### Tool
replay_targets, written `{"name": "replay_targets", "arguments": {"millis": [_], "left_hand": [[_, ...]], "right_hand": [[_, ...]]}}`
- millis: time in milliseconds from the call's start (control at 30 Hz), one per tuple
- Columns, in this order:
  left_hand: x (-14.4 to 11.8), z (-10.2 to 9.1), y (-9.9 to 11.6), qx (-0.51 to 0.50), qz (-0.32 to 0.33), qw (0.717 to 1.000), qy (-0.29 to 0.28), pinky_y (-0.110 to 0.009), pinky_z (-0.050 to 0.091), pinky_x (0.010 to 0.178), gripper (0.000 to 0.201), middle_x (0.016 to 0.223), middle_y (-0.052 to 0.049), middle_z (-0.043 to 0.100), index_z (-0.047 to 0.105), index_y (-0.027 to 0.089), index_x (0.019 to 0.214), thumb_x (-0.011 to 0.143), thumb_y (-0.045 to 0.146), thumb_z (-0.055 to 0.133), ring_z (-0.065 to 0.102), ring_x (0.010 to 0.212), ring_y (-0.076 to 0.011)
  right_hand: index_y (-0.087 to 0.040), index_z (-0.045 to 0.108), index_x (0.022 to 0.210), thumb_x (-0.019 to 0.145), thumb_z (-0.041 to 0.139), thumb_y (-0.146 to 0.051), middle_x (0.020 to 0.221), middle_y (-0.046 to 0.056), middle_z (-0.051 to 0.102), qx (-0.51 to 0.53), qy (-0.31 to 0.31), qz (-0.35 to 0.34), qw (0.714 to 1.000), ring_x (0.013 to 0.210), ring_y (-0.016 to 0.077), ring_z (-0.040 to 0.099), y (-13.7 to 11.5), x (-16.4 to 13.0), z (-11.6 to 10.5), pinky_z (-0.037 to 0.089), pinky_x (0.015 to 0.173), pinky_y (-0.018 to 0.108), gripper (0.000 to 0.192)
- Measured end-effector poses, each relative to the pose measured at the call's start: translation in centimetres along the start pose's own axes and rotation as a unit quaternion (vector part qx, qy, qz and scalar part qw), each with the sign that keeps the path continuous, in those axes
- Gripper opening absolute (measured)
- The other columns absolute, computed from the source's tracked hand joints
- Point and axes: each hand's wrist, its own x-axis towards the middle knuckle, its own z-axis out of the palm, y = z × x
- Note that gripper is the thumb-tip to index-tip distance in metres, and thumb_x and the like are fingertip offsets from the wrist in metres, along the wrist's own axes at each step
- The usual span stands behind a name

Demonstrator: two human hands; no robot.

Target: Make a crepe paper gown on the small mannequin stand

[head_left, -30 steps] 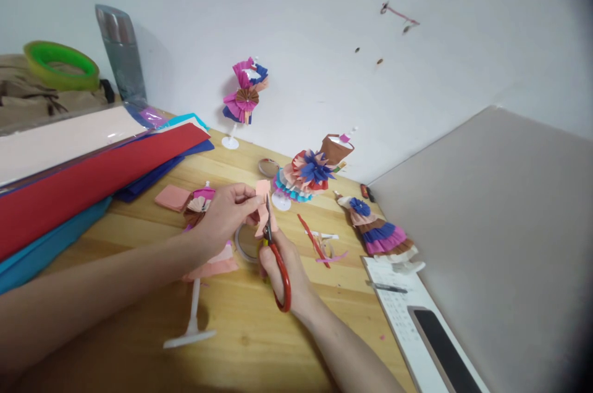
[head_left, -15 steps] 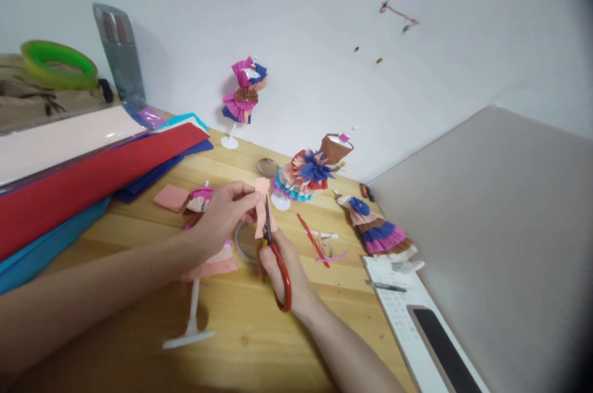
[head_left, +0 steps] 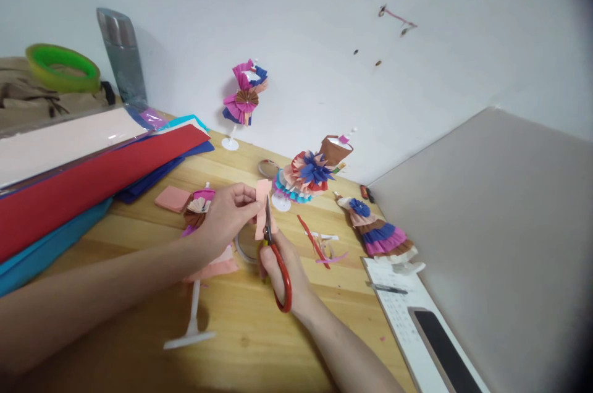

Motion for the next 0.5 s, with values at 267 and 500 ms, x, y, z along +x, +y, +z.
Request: {"name": "replay_targets", "arguments": {"millis": [267, 500], "left_hand": [[-0.17, 0.13, -0.07, -0.009, -0.001, 1.0, -0.001, -0.021, 0.042, 0.055, 0.017, 0.058, 0.001, 0.064, 0.059, 0.016, 0.063, 0.055, 0.021, 0.073, 0.057, 0.056, -0.0106], [-0.2, 0.15, 0.02, -0.006, -0.006, 1.0, 0.001, -0.02, 0.043, 0.054, 0.014, 0.057, 0.001, 0.064, 0.06, 0.015, 0.063, 0.055, 0.019, 0.07, 0.057, 0.055, -0.0102]], "right_hand": [[-0.018, 0.058, 0.101, 0.092, 0.043, -0.055, 0.055, -0.003, 0.048, -0.005, 0.005, -0.002, 1.0, 0.054, 0.0152, 0.047, 0.18, 0.01, 0.15, 0.038, 0.051, 0.026, 0.04], [-0.019, 0.057, 0.093, 0.092, 0.043, -0.05, 0.053, -0.004, 0.046, -0.026, 0.014, 0.002, 1.0, 0.05, 0.0131, 0.043, -0.01, 0.01, 0.1, 0.035, 0.048, 0.024, 0.034]]}}
